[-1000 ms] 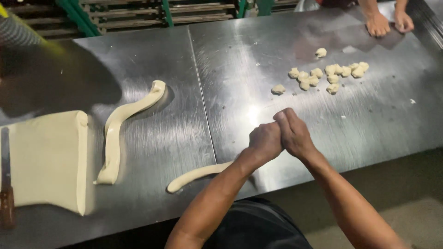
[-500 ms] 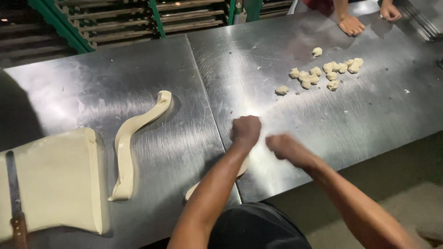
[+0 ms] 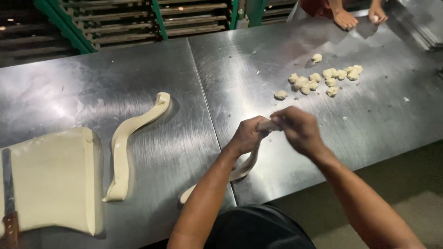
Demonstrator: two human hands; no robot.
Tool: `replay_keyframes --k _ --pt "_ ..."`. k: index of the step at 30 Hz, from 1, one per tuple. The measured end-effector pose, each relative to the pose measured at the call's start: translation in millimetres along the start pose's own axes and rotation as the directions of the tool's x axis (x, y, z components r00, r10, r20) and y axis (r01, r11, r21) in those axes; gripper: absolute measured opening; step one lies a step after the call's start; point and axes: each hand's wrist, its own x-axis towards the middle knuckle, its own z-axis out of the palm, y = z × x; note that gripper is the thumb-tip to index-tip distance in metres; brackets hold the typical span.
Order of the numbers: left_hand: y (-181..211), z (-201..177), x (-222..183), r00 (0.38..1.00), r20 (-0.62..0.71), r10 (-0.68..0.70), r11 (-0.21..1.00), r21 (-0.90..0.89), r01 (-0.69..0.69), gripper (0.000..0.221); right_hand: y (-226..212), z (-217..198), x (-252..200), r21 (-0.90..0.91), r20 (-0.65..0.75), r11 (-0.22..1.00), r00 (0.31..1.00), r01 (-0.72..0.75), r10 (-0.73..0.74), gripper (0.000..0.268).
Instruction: Manually shaping and rolling dough pieces into bread rolls at a bakery production table.
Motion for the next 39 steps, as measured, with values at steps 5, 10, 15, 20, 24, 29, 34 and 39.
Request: replay_keyframes --k 5,10,15,20,24,29,34,39 --pt "26 25 -2 0.963 -0.136 -0.231 0.946 0.199 0.255 0.023 14 2 2 0.040 -0.097 0.986 0.981 -0.164 0.167 0.013" --pt "18 48 7 0.982 -0.075 -0.176 0.742 0.646 0.182 0.019 35 28 -10 0.049 0.048 0.998 0.998 -0.048 0.046 0.027" --pt "51 44 12 0.966 -0.208 -0.154 0.669 0.697 0.257 0.013 53 35 -3 -0.222 -0.128 0.920 0.945 -0.322 0.300 0.035" --pt "26 41 18 0.977 -0.168 -0.133 0.543 0.813 0.213 0.014 82 37 -14 0.228 0.122 0.831 0.862 -0.508 0.493 0.036" --pt "-43 5 34 0.924 -0.253 -0.285 0.386 0.852 0.352 0.008 55 28 -49 0.176 0.634 0.839 0.711 -0.515 0.303 0.037" --pt "-31 -16 23 0.854 -0.291 -0.430 0.501 0.710 0.494 0.042 -1 -4 -7 -0.251 0.343 0.922 0.918 0.296 -0.201 0.016" --pt "-5 8 5 0.982 0.015 -0.190 0.741 0.658 0.134 0.089 28 11 -1 -0.148 0.190 0.989 0.982 0.005 0.024 0.051" --pt "-23 12 -13 0.986 -0.032 -0.162 0.963 0.214 0.165 0.028 20 -7 5 0.063 0.098 0.975 0.973 -0.213 0.207 0.013"
